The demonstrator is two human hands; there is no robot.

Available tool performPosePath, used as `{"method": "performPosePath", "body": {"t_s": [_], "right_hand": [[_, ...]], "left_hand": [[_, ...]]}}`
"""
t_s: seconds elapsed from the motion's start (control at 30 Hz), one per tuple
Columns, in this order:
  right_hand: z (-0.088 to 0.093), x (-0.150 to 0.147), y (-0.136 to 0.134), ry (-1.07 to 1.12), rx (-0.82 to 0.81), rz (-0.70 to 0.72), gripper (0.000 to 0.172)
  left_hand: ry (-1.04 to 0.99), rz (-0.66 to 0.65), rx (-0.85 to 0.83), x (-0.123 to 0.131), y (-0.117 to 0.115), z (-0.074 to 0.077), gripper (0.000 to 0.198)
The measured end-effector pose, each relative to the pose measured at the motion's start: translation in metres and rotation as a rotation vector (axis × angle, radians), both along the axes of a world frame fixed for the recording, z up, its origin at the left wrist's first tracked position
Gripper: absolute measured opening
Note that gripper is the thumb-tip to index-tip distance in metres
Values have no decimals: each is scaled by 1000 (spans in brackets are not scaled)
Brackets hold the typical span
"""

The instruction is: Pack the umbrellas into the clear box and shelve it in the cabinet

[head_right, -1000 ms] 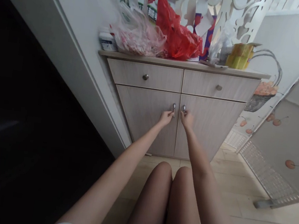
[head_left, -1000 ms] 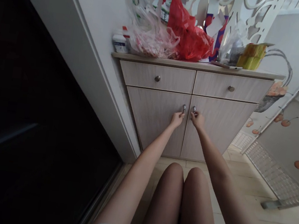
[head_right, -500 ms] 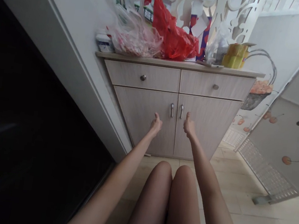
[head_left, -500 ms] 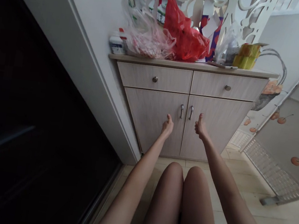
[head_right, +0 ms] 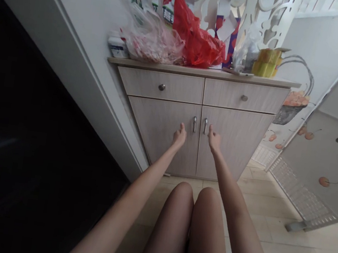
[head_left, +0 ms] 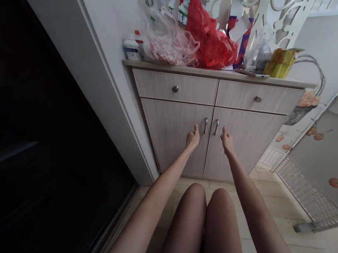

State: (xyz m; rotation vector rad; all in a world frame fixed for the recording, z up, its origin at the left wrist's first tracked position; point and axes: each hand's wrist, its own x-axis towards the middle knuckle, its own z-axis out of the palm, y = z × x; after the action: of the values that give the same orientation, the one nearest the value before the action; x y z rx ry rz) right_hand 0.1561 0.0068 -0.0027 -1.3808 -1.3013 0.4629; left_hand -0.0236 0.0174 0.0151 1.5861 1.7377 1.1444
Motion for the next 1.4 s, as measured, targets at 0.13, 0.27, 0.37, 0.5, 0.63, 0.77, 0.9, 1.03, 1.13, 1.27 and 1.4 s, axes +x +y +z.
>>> {"method": "performPosePath", "body": {"t_s": [0.13,0.27,0.37,0.5,0.63,0.77,0.9,1.03,1.13,1.27,1.4], "right_hand": [[-7,-7,31,-77,115,-88,61],[-8,-15,49,-138,69,-78,42],[-7,-16,45,-157,59,-85,30],[-11,-13,17,-199,92,-78,30],[-20,-4,-30,-242,141,-63,36],[-21,7,-83,-277,123,-112,40],[-20,22,-132,-284,90,-157,41],[-26,44,-174,-257,88,-214,42],[-29,60,-199,-241,92,-240,43],[-28,77,-226,-238,107,-264,45],[-27,96,-250,-228,106,-319,51]], "left_hand": [[84,-17,203,17,19,6,33],[115,-90,198,34,37,5,14],[115,-102,208,34,38,-1,15],[126,-110,278,23,18,-10,16],[151,-107,327,7,-19,-18,15],[129,-98,352,-15,-59,-24,15],[68,-76,368,-44,-99,-29,18],[-6,5,435,-71,-135,-32,21],[-29,77,464,-88,-156,-33,28],[-28,193,529,-110,-176,-36,36],[-6,339,549,-142,-192,-43,41]]}}
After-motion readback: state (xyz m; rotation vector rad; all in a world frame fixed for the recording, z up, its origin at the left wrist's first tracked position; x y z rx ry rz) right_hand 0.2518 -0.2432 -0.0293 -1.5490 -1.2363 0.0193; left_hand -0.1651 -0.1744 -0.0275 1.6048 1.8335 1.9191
